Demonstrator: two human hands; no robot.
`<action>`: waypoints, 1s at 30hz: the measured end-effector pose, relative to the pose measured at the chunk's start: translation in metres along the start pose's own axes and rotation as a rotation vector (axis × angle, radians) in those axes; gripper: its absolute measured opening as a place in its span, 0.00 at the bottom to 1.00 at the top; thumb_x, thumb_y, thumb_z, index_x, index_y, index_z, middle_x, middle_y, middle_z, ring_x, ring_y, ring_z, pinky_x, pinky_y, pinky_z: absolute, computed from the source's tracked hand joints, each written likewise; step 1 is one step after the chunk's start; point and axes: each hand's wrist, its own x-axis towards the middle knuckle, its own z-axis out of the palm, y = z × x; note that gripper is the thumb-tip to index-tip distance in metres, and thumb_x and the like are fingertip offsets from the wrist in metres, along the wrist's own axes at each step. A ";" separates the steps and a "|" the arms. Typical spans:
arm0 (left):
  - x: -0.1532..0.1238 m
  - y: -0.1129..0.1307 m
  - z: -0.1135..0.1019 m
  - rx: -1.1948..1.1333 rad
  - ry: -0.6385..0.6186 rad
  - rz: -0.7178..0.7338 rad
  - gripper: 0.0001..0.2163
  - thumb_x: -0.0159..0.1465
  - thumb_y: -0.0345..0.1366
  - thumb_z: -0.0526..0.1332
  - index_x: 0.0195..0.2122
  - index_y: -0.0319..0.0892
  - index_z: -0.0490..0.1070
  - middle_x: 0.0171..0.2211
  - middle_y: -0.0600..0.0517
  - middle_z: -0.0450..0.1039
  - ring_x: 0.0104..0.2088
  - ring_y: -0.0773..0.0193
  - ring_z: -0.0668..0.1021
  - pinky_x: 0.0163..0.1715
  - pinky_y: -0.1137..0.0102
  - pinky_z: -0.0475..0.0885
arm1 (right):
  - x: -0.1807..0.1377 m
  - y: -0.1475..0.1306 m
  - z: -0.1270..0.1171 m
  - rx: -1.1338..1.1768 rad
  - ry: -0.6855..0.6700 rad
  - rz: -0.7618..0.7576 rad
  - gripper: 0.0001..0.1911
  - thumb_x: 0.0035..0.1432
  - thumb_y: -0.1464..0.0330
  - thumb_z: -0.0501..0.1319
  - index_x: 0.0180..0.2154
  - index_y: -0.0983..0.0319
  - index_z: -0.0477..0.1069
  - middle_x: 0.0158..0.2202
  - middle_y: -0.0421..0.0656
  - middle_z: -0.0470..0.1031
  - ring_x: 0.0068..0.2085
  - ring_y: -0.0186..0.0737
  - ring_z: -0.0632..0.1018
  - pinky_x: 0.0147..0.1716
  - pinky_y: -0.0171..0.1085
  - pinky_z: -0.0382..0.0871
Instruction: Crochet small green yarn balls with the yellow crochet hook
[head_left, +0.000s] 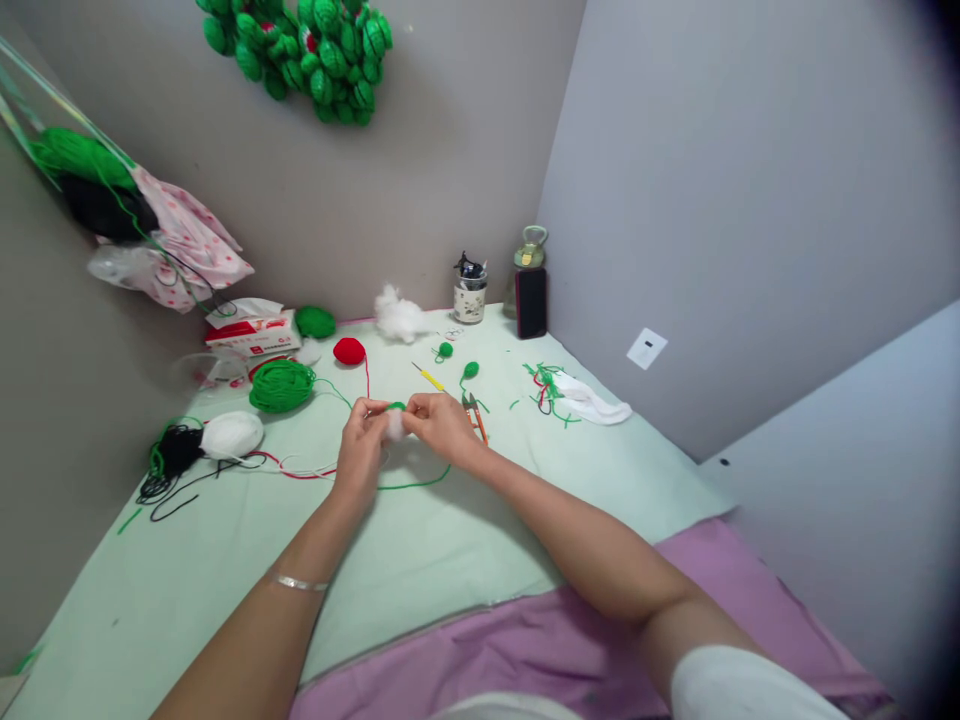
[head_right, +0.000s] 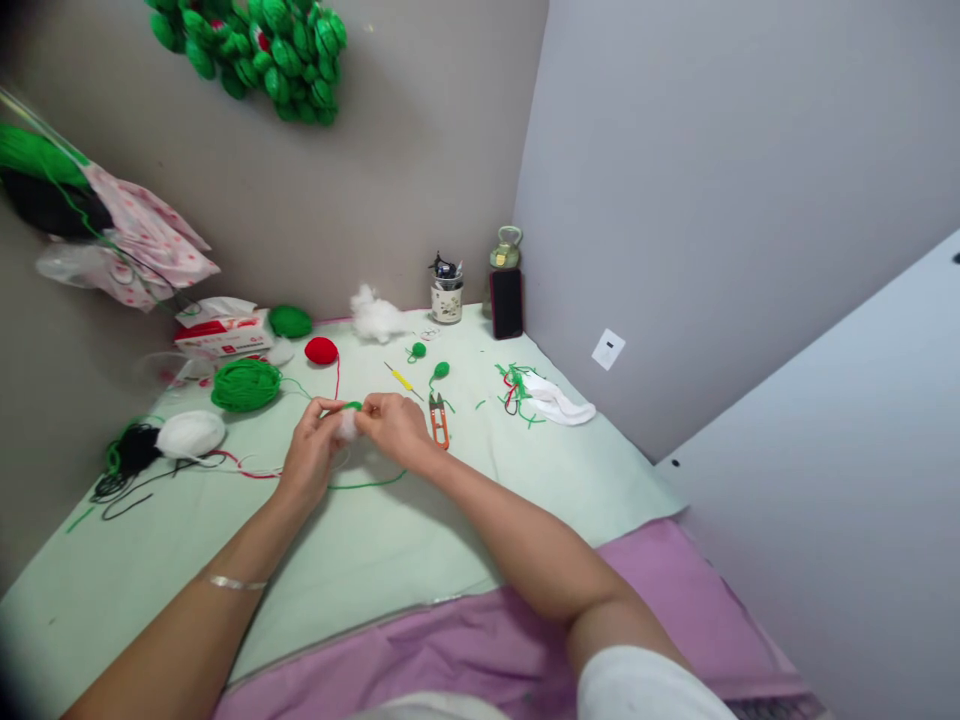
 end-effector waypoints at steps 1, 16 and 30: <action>-0.001 0.001 0.001 -0.015 -0.016 0.010 0.13 0.67 0.41 0.67 0.48 0.40 0.74 0.41 0.50 0.79 0.37 0.61 0.81 0.39 0.63 0.79 | 0.002 0.002 -0.002 0.000 0.009 0.012 0.10 0.57 0.65 0.60 0.25 0.59 0.71 0.19 0.33 0.66 0.24 0.33 0.65 0.27 0.33 0.53; 0.008 -0.010 0.000 0.012 0.101 0.043 0.18 0.70 0.41 0.64 0.58 0.41 0.71 0.56 0.43 0.74 0.50 0.53 0.80 0.48 0.53 0.79 | -0.013 -0.008 0.008 -0.009 -0.050 -0.153 0.07 0.60 0.70 0.59 0.28 0.59 0.70 0.24 0.36 0.70 0.28 0.36 0.66 0.32 0.35 0.54; 0.000 0.006 -0.001 -0.109 -0.075 0.082 0.16 0.57 0.39 0.75 0.39 0.42 0.71 0.33 0.56 0.75 0.32 0.66 0.78 0.34 0.72 0.75 | 0.000 0.007 -0.005 0.015 0.007 -0.133 0.12 0.64 0.66 0.58 0.27 0.60 0.69 0.26 0.38 0.75 0.29 0.34 0.70 0.32 0.34 0.57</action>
